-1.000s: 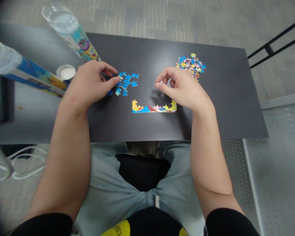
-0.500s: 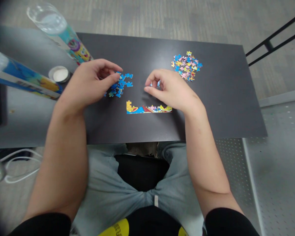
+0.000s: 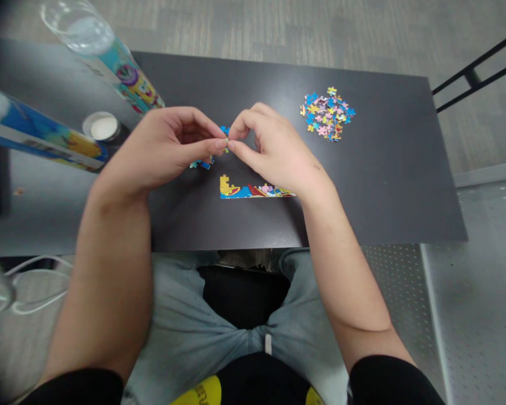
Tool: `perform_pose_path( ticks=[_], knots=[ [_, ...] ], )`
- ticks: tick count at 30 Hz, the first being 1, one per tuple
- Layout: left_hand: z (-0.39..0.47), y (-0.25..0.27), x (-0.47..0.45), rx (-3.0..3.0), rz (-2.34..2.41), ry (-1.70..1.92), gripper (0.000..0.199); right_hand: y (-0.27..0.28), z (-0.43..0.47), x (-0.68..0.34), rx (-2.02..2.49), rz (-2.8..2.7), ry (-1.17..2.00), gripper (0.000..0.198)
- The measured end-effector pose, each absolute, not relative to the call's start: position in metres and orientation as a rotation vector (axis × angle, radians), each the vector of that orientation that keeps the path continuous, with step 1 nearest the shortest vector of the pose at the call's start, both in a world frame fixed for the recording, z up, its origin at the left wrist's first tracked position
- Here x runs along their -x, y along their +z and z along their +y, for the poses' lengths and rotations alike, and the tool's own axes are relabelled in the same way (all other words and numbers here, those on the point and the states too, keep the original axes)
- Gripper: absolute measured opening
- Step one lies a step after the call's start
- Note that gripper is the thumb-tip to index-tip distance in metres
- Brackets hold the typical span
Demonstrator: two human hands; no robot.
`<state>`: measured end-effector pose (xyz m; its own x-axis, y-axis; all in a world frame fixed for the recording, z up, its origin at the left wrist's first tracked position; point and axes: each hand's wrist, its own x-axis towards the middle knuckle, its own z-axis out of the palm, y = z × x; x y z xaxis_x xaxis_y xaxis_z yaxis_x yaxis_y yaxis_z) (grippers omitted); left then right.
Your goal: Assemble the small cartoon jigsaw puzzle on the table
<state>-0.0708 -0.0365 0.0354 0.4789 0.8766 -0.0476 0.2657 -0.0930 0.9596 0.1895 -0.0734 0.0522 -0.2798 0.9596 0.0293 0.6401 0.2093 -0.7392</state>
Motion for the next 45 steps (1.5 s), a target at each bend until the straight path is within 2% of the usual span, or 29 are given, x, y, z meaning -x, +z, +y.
perform_pose_path(
  ticks=[4, 9, 14, 18, 21, 25, 30, 40, 45],
  knots=[
    [-0.038, 0.032, 0.074, -1.571, 1.005, 0.737, 0.039, 0.048, -0.071, -0.185, 1.458, -1.959, 0.845, 0.032],
    [-0.039, 0.033, 0.083, -1.586, 1.038, 0.686, 0.038, 0.043, -0.071, -0.178, 1.458, -1.948, 0.911, 0.03],
    [-0.036, 0.033, 0.093, -1.736, 1.21, 0.822, 0.042, 0.044, -0.068, -0.18, 1.37, -2.067, 0.91, 0.018],
    [-0.037, 0.032, 0.098, -1.785, 1.223, 0.854, 0.049, 0.043, -0.064, -0.181, 1.346, -2.102, 1.045, 0.019],
    [-0.039, 0.03, 0.102, -1.832, 1.153, 0.79, 0.055, 0.041, -0.062, -0.18, 1.35, -2.104, 1.071, 0.021],
    [-0.04, 0.025, 0.105, -2.019, 1.089, 0.633, 0.047, 0.042, -0.06, -0.177, 1.383, -2.165, 1.074, 0.018],
    [-0.04, 0.019, 0.098, -2.222, 1.062, 0.53, 0.046, 0.044, -0.06, -0.177, 1.395, -2.231, 1.009, 0.014],
    [-0.042, 0.018, 0.093, -2.26, 1.106, 0.462, 0.049, 0.048, -0.063, -0.174, 1.42, -2.256, 1.019, 0.015],
    [-0.042, 0.021, 0.093, -2.261, 1.121, 0.443, 0.04, 0.046, -0.062, -0.17, 1.449, -2.313, 0.986, 0.009]
  ],
)
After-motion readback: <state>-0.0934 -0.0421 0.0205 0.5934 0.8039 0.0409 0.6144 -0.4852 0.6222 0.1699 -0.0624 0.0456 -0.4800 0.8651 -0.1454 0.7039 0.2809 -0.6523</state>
